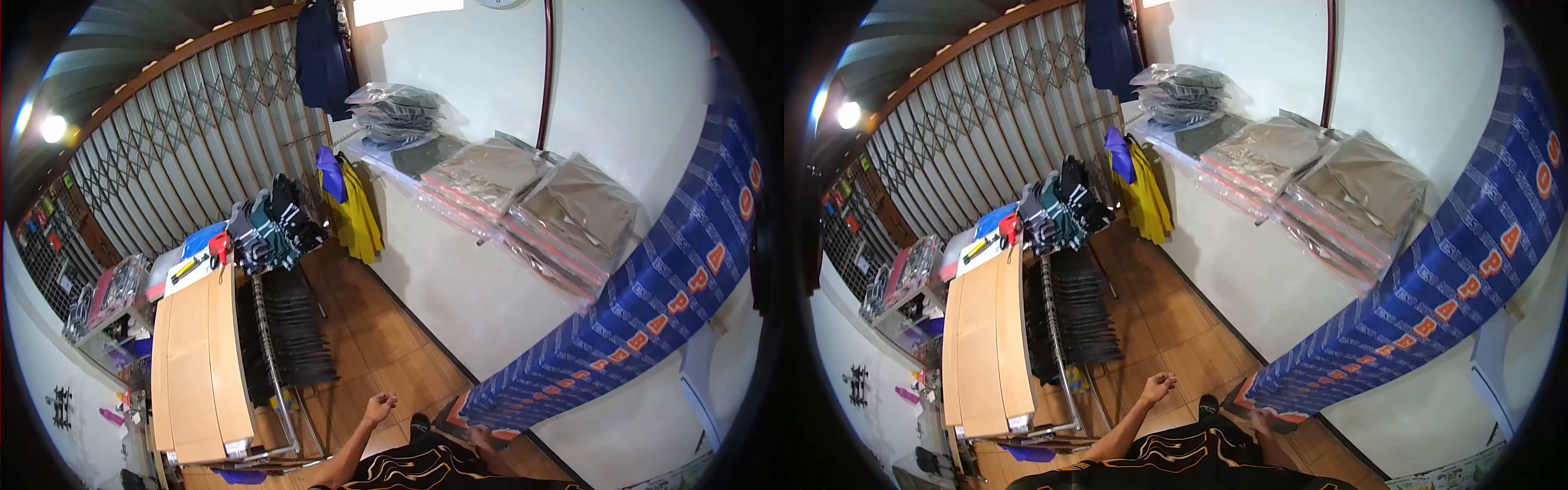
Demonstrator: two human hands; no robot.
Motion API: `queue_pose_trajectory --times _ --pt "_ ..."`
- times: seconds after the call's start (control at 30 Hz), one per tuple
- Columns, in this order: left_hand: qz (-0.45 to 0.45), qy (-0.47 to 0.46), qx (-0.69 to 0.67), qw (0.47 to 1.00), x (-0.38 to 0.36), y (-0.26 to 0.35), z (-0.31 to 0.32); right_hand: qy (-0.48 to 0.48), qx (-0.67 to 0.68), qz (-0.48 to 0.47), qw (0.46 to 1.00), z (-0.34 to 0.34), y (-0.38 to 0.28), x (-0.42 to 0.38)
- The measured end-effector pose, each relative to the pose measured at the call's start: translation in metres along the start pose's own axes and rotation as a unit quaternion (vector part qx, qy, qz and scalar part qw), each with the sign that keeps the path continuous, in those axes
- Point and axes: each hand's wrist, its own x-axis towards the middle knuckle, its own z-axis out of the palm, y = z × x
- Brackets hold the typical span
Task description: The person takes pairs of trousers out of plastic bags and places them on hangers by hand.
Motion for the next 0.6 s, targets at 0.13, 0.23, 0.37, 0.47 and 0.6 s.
queue_pose_trajectory --times 0.13,0.23,0.37,0.47,0.6 --pt "0.061 -0.022 -0.021 0.998 0.059 0.059 0.000 0.046 -0.082 -0.113 0.989 0.095 -0.214 -0.053" --pt "0.143 0.004 -0.040 0.989 0.105 0.099 -0.008 -0.024 -0.085 -0.237 0.968 0.135 -0.280 -0.009" --pt "0.196 0.025 -0.043 0.979 0.141 0.180 -0.017 -0.084 -0.090 -0.294 0.948 0.191 -0.393 -0.015" --pt "0.242 0.012 -0.062 0.968 0.176 0.240 -0.026 -0.135 -0.076 -0.314 0.937 0.223 -0.464 -0.026" --pt "0.322 -0.029 -0.060 0.944 0.226 0.336 -0.032 -0.187 -0.069 -0.357 0.913 0.254 -0.543 -0.033"
